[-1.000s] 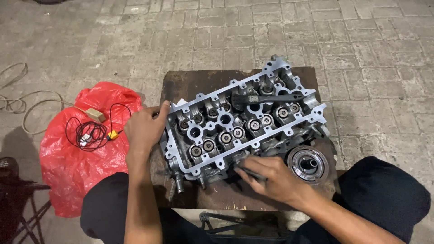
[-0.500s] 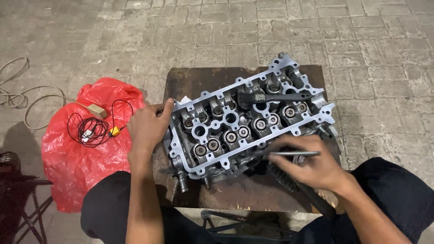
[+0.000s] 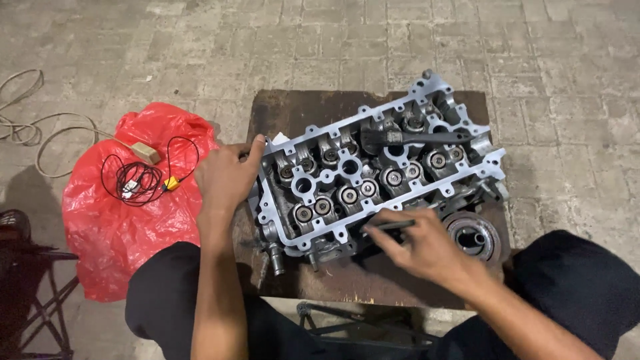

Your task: The person scrubs the inside of a disassembled engine block with a wire brush, focusing on the valve and camshaft areas. They then use a small metal tool to scrape and clean specific parts of the engine block.

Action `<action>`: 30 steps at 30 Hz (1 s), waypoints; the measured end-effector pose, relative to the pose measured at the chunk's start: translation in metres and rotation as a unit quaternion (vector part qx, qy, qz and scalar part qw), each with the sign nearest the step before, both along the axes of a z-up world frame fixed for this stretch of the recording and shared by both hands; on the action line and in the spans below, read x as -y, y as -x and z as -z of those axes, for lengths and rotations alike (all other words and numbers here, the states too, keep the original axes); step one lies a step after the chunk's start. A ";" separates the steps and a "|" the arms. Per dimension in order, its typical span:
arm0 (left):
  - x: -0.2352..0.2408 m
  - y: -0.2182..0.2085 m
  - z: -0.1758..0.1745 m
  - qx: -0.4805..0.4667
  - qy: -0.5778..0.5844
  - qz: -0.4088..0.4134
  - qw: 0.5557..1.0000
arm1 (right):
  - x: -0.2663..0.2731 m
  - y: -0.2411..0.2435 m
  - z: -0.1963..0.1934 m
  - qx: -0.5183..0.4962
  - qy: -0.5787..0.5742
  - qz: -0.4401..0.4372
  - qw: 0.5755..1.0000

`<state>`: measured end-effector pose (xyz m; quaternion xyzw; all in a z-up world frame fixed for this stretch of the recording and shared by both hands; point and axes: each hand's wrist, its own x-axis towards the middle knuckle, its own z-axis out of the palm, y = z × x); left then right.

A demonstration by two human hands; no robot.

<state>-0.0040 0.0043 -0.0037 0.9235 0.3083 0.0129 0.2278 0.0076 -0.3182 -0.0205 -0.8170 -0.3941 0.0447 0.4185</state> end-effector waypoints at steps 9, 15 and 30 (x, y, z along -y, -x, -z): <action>-0.003 0.000 0.000 -0.022 0.009 0.005 1.000 | 0.015 -0.006 0.023 0.020 -0.005 0.035 0.999; 0.006 0.000 -0.006 -0.014 0.016 0.001 1.000 | 0.004 0.004 0.025 0.034 -0.005 0.016 0.999; -0.002 -0.002 0.000 -0.023 0.000 0.003 1.000 | 0.013 -0.018 0.015 -0.082 -0.150 0.005 0.985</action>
